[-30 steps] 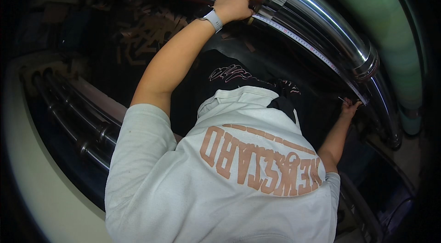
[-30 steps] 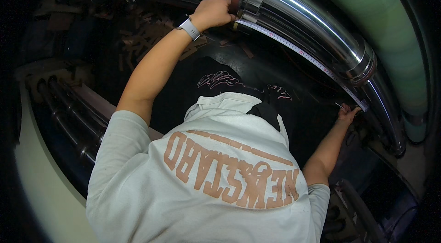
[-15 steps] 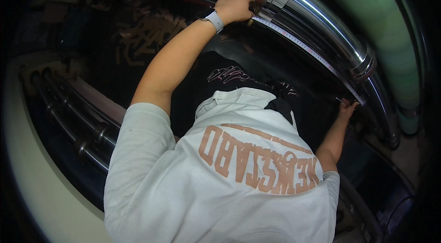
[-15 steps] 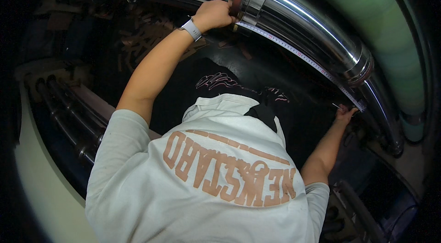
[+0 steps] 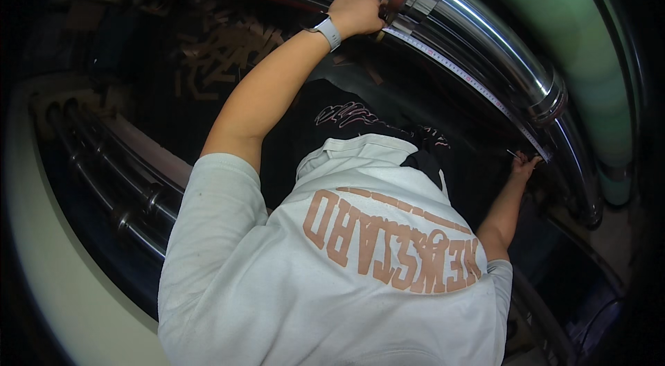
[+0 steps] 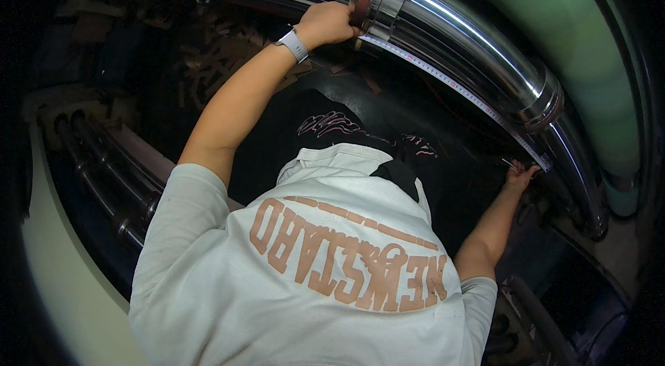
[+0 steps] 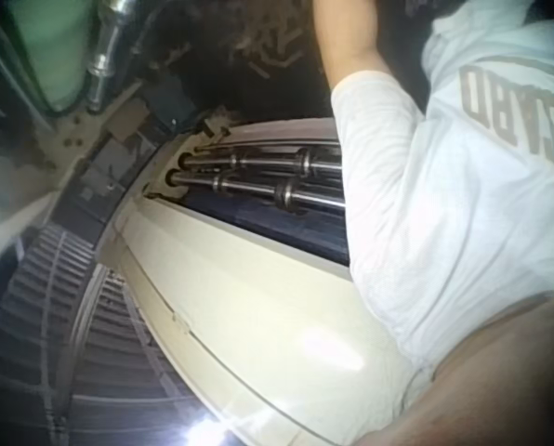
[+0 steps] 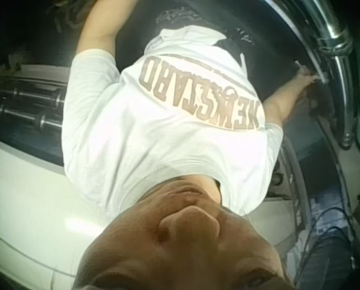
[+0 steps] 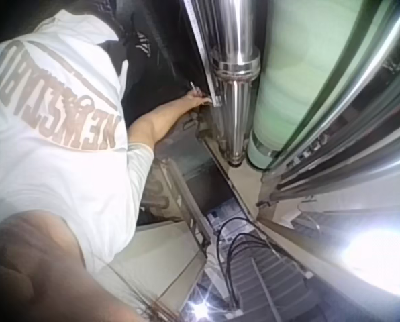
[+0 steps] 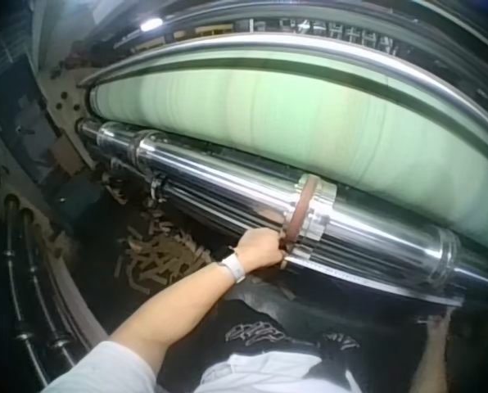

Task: The person uses a tape measure to measure the diameter and circumference of several large metal rollers on a machine. They repeatedly extend the tape, wrap it around the rollers, and read the measurements while standing in a workshop.

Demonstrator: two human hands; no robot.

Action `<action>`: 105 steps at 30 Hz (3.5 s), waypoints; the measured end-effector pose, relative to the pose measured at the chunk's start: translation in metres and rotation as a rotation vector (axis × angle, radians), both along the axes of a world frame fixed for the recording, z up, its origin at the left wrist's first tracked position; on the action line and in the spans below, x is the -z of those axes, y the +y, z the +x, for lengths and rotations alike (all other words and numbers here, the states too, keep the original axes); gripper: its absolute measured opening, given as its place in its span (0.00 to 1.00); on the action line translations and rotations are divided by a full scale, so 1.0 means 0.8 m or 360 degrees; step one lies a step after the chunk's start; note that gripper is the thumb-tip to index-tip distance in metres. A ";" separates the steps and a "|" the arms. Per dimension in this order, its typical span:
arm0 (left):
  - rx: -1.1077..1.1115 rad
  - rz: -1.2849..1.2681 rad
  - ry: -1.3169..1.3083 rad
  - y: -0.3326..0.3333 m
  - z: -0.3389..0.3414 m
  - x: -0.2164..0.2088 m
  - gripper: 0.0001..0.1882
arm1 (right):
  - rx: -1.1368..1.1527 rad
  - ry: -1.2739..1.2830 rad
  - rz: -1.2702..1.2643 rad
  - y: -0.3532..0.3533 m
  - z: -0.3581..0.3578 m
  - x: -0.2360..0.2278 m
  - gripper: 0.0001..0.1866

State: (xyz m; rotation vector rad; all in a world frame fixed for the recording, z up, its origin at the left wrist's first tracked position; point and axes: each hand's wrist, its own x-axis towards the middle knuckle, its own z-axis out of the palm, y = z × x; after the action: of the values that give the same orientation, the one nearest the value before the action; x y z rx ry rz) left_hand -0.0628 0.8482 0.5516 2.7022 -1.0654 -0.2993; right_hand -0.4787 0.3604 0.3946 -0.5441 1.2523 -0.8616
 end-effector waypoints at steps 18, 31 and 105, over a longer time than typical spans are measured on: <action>-0.0002 -0.0035 0.0033 0.001 -0.006 -0.016 0.17 | -0.0065 0.0041 -0.0116 -0.002 -0.003 0.003 0.47; 0.0008 -0.0032 0.0048 0.002 -0.009 -0.021 0.18 | -0.0077 0.0159 -0.0098 -0.002 -0.004 0.002 0.45; 0.0058 0.0003 -0.0041 -0.009 -0.013 -0.011 0.16 | -0.0001 0.0483 -0.1016 -0.050 -0.058 -0.040 0.06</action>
State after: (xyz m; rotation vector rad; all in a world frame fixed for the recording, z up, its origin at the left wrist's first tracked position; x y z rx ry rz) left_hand -0.0732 0.8414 0.5606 2.6981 -1.1228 -0.2725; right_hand -0.5249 0.3201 0.4265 -1.2200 1.2338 -1.2157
